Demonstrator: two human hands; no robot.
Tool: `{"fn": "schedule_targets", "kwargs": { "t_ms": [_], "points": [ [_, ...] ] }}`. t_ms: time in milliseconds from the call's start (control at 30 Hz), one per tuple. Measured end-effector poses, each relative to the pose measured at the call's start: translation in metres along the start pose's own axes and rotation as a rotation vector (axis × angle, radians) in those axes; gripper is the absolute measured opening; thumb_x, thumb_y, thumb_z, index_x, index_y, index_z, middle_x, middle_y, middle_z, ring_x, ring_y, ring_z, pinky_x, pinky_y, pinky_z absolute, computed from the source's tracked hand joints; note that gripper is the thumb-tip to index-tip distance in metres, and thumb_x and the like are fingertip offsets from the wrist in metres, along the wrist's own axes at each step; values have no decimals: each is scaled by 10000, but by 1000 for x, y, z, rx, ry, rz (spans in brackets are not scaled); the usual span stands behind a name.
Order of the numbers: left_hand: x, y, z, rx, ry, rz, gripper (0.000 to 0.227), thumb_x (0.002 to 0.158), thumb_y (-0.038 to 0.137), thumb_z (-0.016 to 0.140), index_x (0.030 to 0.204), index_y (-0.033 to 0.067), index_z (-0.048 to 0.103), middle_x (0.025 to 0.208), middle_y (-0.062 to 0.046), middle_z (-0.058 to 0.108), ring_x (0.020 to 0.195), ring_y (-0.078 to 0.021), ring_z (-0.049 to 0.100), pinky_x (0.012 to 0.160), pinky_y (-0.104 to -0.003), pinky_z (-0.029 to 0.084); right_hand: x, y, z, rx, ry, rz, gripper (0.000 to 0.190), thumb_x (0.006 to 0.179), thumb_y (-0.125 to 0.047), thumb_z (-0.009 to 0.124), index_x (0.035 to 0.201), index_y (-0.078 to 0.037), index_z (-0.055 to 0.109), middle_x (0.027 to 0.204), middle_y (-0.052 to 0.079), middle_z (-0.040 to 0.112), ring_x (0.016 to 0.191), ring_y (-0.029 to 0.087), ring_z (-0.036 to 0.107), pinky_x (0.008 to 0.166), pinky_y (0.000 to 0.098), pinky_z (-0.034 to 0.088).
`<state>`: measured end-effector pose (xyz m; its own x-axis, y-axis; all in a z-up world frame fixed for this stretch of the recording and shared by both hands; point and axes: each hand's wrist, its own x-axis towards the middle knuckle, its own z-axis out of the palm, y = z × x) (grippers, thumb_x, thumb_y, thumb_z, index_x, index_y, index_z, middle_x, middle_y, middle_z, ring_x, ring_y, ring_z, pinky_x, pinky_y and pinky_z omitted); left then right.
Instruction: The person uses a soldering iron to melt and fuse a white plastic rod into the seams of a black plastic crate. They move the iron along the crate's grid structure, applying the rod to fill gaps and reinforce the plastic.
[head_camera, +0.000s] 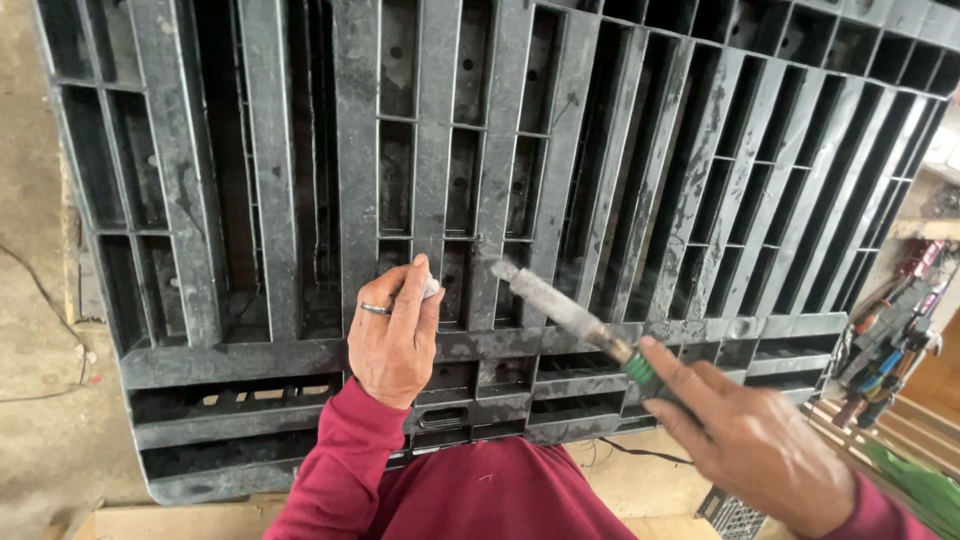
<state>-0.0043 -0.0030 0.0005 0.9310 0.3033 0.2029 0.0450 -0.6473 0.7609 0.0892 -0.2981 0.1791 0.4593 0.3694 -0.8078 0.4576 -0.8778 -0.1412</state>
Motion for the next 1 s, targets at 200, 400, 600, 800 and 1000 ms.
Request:
{"fn": "schedule_targets", "kwargs": {
  "t_ms": [200, 400, 600, 800, 1000],
  "points": [
    [0, 2, 1, -61, 2, -41, 384, 978, 38, 765, 1337, 22, 629, 1194, -116, 618, 1000, -228, 677, 824, -312, 584, 8, -26, -26, 146, 184, -25, 739, 845, -351, 728, 1508, -136, 480, 741, 120, 619, 396, 306, 598, 392, 436, 505],
    [1, 3, 2, -21, 7, -17, 374, 958, 32, 782, 1308, 35, 651, 1187, -98, 623, 997, -229, 675, 824, -317, 582, 18, -31, -43, 25, 178, -14, 738, 853, -385, 694, 1525, -177, 470, 835, 137, 651, 412, 326, 609, 354, 437, 505],
    [2, 3, -1, -80, 5, -41, 371, 959, 6, 774, 1306, 23, 642, 1194, -111, 620, 1002, -228, 681, 833, -307, 593, 21, -15, -30, 97, 143, -14, 716, 896, -402, 636, 1538, -147, 450, 777, 94, 666, 336, 223, 568, 304, 375, 481],
    [3, 4, -1, -113, 47, -61, 367, 958, -6, 780, 1299, 19, 649, 1181, -101, 628, 985, -210, 693, 828, -290, 600, 14, 24, 27, 1295, -331, -87, 512, 1050, -319, 463, 1423, 30, 485, 637, 51, 578, 378, 88, 507, 292, 265, 477],
    [6, 5, -3, -9, 15, 30, 404, 898, 52, 829, 1272, 31, 679, 1130, -61, 655, 956, -241, 667, 784, -336, 565, 20, 35, 53, 2004, -681, 30, 537, 1065, -251, 375, 1444, 128, 413, 681, 118, 574, 391, 146, 580, 298, 274, 453]
  ]
}}
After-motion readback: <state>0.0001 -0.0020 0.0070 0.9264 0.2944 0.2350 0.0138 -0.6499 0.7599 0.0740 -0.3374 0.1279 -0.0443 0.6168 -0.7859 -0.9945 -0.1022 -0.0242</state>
